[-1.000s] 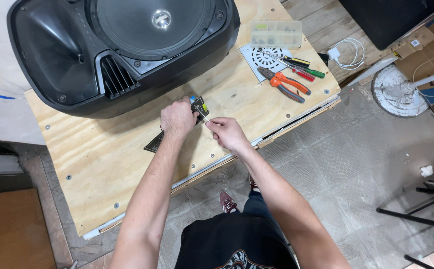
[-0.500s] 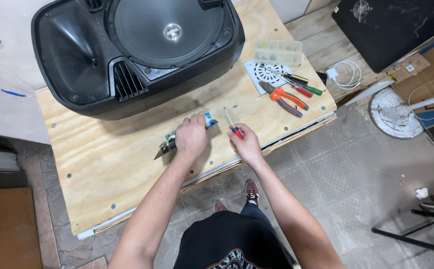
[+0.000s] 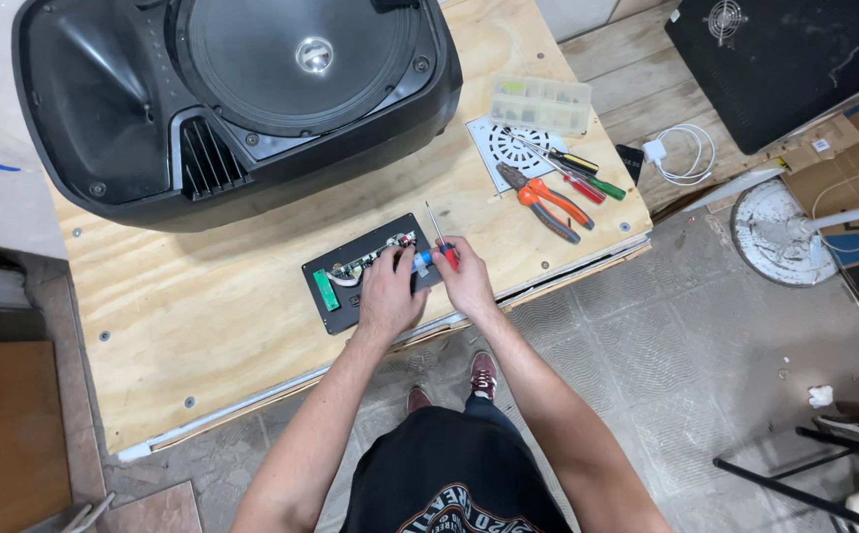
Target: The person uses a screwdriver to remove screws from a small electronic device on a wooden workbench. They then flip the device over to reveal a circuit board and continue manipulating it with their hands.
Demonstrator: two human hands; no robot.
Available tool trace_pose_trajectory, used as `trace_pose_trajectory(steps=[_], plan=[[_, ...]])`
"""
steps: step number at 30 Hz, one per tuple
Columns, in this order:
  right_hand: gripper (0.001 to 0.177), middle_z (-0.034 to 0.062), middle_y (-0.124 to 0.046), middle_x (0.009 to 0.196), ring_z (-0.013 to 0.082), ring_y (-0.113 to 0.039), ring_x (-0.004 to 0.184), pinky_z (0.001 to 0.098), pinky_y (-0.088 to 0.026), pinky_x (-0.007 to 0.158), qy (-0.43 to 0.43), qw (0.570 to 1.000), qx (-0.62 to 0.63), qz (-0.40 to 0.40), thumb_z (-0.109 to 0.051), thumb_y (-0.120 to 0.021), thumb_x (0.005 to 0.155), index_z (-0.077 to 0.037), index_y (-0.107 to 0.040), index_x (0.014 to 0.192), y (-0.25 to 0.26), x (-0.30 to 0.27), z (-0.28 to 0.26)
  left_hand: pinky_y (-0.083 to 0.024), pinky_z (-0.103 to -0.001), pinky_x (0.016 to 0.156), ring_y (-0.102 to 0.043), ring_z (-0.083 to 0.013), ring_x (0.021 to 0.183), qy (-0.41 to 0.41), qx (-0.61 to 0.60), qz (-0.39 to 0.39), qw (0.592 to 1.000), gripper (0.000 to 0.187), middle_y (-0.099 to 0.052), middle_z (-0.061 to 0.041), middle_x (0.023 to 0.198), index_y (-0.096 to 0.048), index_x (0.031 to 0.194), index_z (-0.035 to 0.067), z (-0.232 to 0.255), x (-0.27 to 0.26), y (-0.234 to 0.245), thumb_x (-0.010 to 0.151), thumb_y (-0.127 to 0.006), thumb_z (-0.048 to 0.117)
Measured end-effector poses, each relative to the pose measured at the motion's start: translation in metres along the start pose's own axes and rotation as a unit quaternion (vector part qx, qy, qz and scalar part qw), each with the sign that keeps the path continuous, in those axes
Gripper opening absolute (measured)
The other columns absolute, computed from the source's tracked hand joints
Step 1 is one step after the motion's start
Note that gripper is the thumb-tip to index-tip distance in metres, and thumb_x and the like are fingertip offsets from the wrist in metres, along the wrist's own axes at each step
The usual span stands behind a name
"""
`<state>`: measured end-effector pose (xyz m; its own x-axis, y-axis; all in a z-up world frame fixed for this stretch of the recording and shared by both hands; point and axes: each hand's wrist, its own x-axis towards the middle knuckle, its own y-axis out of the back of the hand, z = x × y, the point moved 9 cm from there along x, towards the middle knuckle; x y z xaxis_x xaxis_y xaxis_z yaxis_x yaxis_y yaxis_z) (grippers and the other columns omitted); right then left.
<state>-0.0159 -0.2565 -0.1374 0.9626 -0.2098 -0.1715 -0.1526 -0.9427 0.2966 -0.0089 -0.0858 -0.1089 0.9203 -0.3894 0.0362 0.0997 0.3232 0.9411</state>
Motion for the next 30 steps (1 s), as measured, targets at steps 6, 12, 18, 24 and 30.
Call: trace_pose_trajectory(steps=[6,12,18,24,30], plan=[[0.034,0.0124,-0.085,0.125,0.0341,-0.078,0.122,0.0502,-0.061,0.105,0.004,1.000,-0.006,-0.004,-0.023,-0.072,0.110,-0.009,-0.073,0.142,-0.001,0.000,0.007,-0.051,-0.042,0.120,-0.069,-0.0249,0.138,0.041,-0.056,-0.001,0.998,0.058,-0.059,-0.003,0.153,-0.068,0.151,0.015,-0.007,-0.001,-0.009,0.100,-0.083,0.038],[0.031,0.0107,-0.086,0.120,0.0320,-0.080,0.111,0.0474,-0.063,0.099,0.010,1.000,-0.018,-0.005,-0.024,-0.071,0.112,-0.014,-0.074,0.141,-0.003,0.004,0.007,-0.055,-0.041,0.109,-0.069,-0.0166,0.138,0.015,-0.025,0.067,0.997,0.042,-0.065,0.005,0.146,-0.073,0.143,0.022,-0.017,0.002,-0.029,0.102,-0.078,0.025],[0.029,0.0081,-0.087,0.115,0.0255,-0.081,0.096,0.0452,-0.064,0.093,0.014,1.000,-0.018,-0.019,-0.023,-0.072,0.111,-0.015,-0.075,0.138,-0.006,0.003,0.023,-0.055,-0.042,0.109,-0.070,-0.0166,0.136,0.020,-0.020,0.091,0.995,0.042,-0.066,0.005,0.146,-0.073,0.141,0.022,-0.017,-0.007,-0.040,0.100,-0.077,0.019],[0.029,0.0072,-0.085,0.102,0.0239,-0.083,0.091,0.0434,-0.065,0.087,0.040,0.997,-0.058,-0.027,-0.030,-0.072,0.110,-0.017,-0.077,0.135,0.006,0.003,0.033,-0.058,-0.043,0.109,-0.071,-0.0233,0.136,0.036,-0.046,0.089,0.994,0.039,-0.063,0.001,0.149,-0.071,0.142,0.017,-0.013,-0.009,-0.022,0.104,-0.076,0.018],[0.033,0.0069,-0.080,0.111,0.0333,-0.081,0.108,0.0463,-0.065,0.097,0.184,0.942,-0.277,-0.047,-0.033,-0.079,0.103,-0.023,-0.081,0.135,0.039,-0.019,0.029,-0.061,-0.047,0.109,-0.074,-0.0305,0.128,0.046,-0.070,0.076,0.994,0.035,-0.059,0.001,0.148,-0.073,0.138,0.017,-0.025,-0.011,-0.027,0.103,-0.077,0.022]])
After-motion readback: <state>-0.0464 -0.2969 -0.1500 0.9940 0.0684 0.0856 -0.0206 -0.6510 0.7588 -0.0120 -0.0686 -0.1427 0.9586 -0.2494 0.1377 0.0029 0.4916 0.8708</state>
